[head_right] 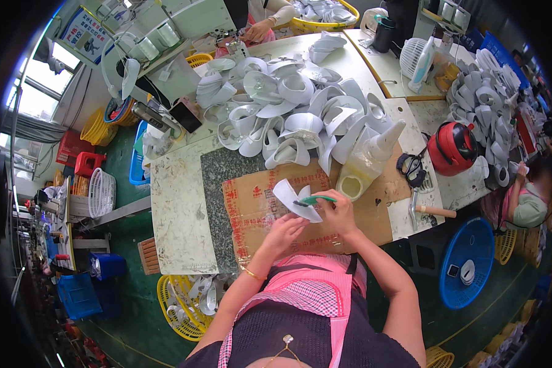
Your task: The person applies glue to white shoe components using a brush at a workshop table.
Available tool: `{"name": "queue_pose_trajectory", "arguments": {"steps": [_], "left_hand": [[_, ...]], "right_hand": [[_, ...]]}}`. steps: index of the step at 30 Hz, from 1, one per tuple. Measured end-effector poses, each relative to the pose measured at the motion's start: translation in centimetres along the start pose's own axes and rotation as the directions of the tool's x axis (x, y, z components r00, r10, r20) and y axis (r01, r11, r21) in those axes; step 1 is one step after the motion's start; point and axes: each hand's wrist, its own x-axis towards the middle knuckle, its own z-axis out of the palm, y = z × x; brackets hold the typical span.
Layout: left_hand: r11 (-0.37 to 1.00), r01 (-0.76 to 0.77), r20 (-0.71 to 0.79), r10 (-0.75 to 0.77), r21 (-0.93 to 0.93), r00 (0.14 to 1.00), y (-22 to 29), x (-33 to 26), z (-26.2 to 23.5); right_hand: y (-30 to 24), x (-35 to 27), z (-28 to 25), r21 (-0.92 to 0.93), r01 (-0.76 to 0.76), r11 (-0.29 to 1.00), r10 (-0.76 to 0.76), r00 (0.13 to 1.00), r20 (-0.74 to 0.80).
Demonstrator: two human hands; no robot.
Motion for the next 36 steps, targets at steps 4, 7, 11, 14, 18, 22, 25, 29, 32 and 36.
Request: {"name": "queue_pose_trajectory", "arguments": {"steps": [4,7,11,14,18,22,25,29,32,36], "left_hand": [[0.965,-0.1,-0.079,0.122,0.242,0.989,-1.3,1.2,0.3],[0.953,-0.176,-0.091,0.204,0.248,0.975,-1.4,-0.2,-0.2],[0.977,-0.209,-0.107,0.212,0.045,0.971,-0.1,-2.9,-2.2],[0.977,-0.193,-0.045,0.19,-0.086,0.981,0.4,-3.9,-2.0],[0.967,-0.208,-0.041,0.204,-0.146,0.978,0.4,-3.3,-3.4],[0.975,-0.18,-0.089,0.17,-0.129,0.981,-0.8,-3.2,-4.0],[0.976,-0.217,-0.069,0.216,-0.018,0.974,0.1,-3.4,-3.1],[0.966,-0.227,-0.12,0.242,0.122,0.963,1.2,-3.2,-3.6],[0.96,-0.214,-0.166,0.244,0.179,0.955,1.4,-3.7,-4.2],[0.96,-0.224,-0.142,0.248,0.167,0.958,1.4,-3.6,-3.8]], "right_hand": [[-1.2,0.2,1.0,-0.023,0.073,0.997,-0.072,0.997,0.039],[-1.0,-1.4,-0.1,-0.136,0.257,0.957,-0.242,0.963,0.121],[1.2,-4.0,-2.1,-0.155,0.247,0.957,-0.214,0.955,0.206],[-2.2,-3.2,0.2,-0.034,0.215,0.976,-0.213,0.976,0.051],[-2.4,-3.8,2.9,0.07,-0.044,0.997,0.042,0.999,0.029],[-1.1,-3.3,2.4,0.045,-0.104,0.994,0.106,0.994,-0.033],[-2.2,-1.9,2.9,-0.028,0.003,1.0,-0.004,0.999,-0.04],[-0.8,1.3,2.9,-0.239,0.047,0.97,-0.078,0.99,-0.122],[-3.4,1.5,2.2,-0.097,0.008,0.995,-0.02,0.992,-0.124],[-1.9,0.2,2.9,-0.156,0.067,0.986,-0.069,0.998,-0.011]]}}
